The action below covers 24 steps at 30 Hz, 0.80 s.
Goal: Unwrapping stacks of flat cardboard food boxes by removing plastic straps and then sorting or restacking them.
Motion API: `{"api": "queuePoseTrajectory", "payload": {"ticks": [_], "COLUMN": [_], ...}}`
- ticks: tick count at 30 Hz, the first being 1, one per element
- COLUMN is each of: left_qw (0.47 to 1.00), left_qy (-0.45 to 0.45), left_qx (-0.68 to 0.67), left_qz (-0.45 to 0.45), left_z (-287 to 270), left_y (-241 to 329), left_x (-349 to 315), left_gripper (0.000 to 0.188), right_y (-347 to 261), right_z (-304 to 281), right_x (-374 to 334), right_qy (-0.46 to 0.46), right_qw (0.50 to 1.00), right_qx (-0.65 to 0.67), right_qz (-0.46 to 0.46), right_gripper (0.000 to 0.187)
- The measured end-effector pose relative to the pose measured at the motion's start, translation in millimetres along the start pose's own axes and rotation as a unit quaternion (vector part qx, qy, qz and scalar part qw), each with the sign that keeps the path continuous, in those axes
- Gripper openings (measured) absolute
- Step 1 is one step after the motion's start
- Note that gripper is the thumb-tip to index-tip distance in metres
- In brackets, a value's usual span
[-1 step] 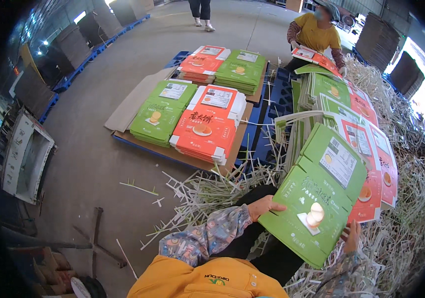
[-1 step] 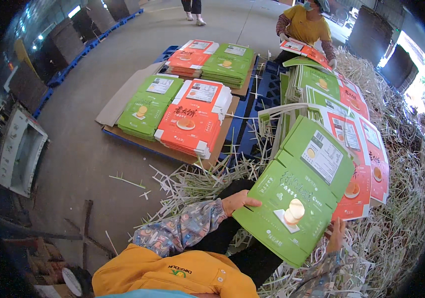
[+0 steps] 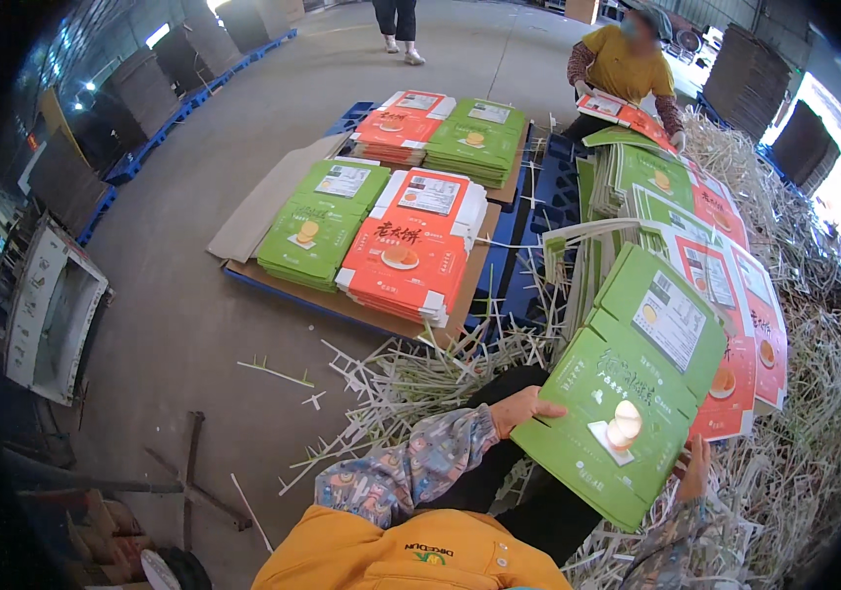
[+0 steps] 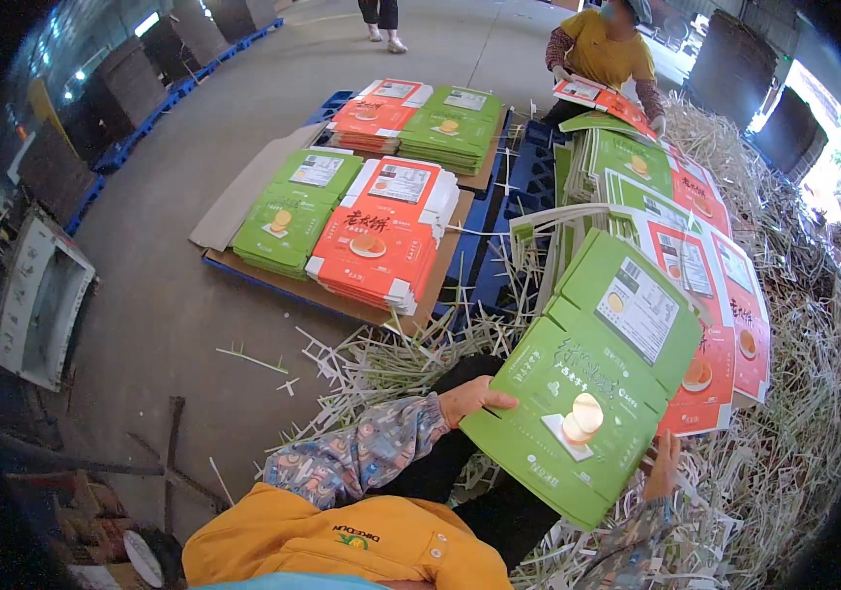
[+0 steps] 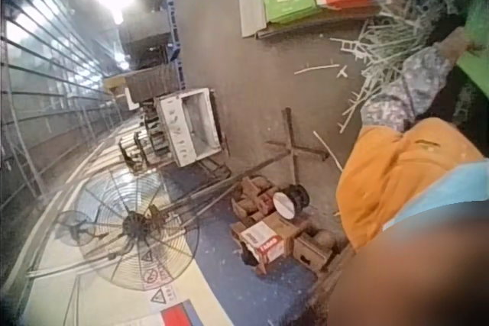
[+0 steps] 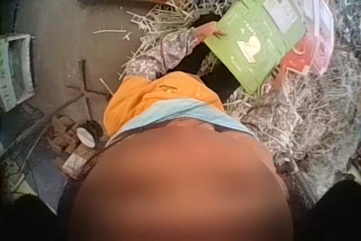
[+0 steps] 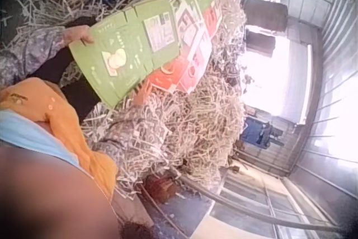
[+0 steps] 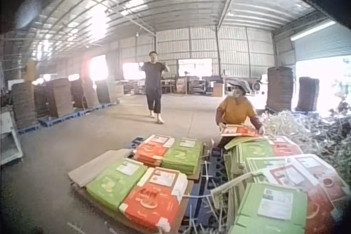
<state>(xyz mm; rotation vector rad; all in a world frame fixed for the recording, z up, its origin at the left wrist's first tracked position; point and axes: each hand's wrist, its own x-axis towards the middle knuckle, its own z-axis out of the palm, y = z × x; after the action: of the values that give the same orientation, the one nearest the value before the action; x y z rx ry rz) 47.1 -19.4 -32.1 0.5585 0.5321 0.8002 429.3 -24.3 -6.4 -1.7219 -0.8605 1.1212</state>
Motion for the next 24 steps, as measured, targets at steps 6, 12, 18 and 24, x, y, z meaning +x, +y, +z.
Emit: {"api": "queuePoseTrajectory", "payload": {"ticks": [6, 12, 18, 24], "left_qw": [1.000, 1.000, 1.000, 1.000], "left_qy": [-0.001, -0.011, -0.014, -0.015], "left_qx": [-0.008, 0.006, 0.020, 0.018], "left_qz": [-0.005, -0.011, -0.007, -0.014], "left_z": [0, 1, 4, 9], "left_y": [0, 1, 1, 4], "left_x": [0, 2, 2, -2], "left_gripper": [0.039, 0.039, 0.047, 0.046], "right_y": [-13, -19, -16, -28], "right_z": [40, 52, 44, 40], "right_x": [-18, -23, -14, -17], "right_qy": [-0.092, -0.110, -0.136, -0.141], "right_qw": [0.987, 0.980, 0.975, 0.977], "right_qx": [0.127, 0.158, 0.144, 0.129], "right_qz": [-0.047, -0.048, -0.104, -0.096], "right_gripper": [0.032, 0.028, 0.025, 0.024]}}
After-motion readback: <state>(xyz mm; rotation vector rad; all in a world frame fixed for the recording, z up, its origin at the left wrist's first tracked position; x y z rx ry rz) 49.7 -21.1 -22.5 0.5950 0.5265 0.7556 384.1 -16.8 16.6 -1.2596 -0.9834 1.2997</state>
